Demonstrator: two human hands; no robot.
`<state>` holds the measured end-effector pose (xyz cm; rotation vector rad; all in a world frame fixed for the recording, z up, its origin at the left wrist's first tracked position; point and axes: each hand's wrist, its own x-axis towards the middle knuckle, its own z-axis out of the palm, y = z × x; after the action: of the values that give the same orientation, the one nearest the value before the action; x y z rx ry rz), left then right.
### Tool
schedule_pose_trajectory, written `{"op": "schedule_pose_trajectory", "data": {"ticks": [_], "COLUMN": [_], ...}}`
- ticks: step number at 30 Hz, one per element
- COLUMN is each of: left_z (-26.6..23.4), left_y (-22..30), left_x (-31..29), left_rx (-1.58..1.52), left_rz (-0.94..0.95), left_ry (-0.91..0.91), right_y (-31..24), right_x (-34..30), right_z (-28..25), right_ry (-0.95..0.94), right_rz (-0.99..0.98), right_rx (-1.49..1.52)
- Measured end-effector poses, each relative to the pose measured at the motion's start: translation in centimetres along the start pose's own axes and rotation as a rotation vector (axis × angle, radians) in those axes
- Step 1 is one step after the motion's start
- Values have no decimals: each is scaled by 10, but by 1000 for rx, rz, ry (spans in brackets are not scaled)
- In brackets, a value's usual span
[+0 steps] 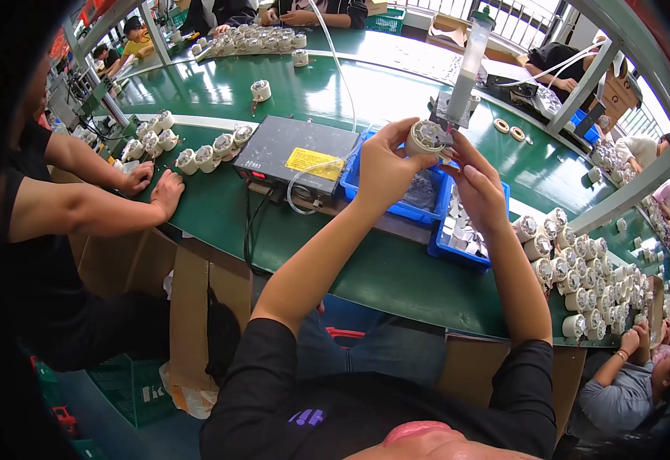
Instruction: Assembling and inspecting small circular metal components using a workbench fixture in a factory setting.
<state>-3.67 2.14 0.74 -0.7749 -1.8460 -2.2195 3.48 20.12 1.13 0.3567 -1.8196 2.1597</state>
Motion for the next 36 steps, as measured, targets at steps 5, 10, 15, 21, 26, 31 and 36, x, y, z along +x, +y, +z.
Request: {"op": "schedule_pose_trajectory", "data": {"ticks": [5, 10, 15, 21, 26, 31, 36], "left_z": [-7, -15, -12, -1, -4, -2, -2], "left_y": [-1, -4, -7, -6, 10, 2, -3], "left_x": [-3, -8, -11, -24, -31, -32, -30], "left_rx": [117, 282, 200, 76, 69, 115, 78], "left_rz": [135, 459, 615, 478, 217, 124, 128], "left_ry": [45, 148, 131, -157, -489, -612, -634], "right_y": [-27, -51, -43, -50, -77, -86, -79], "right_x": [9, 0, -3, -2, -5, -15, -21], "right_z": [-38, -36, -46, -65, -65, -44, -30], "right_ry": [95, -308, -443, -337, -155, -156, -245], "right_rz": [298, 593, 643, 429, 276, 238, 211], "right_rx": [-746, -1409, -1370, -1046, -561, -372, -476]}}
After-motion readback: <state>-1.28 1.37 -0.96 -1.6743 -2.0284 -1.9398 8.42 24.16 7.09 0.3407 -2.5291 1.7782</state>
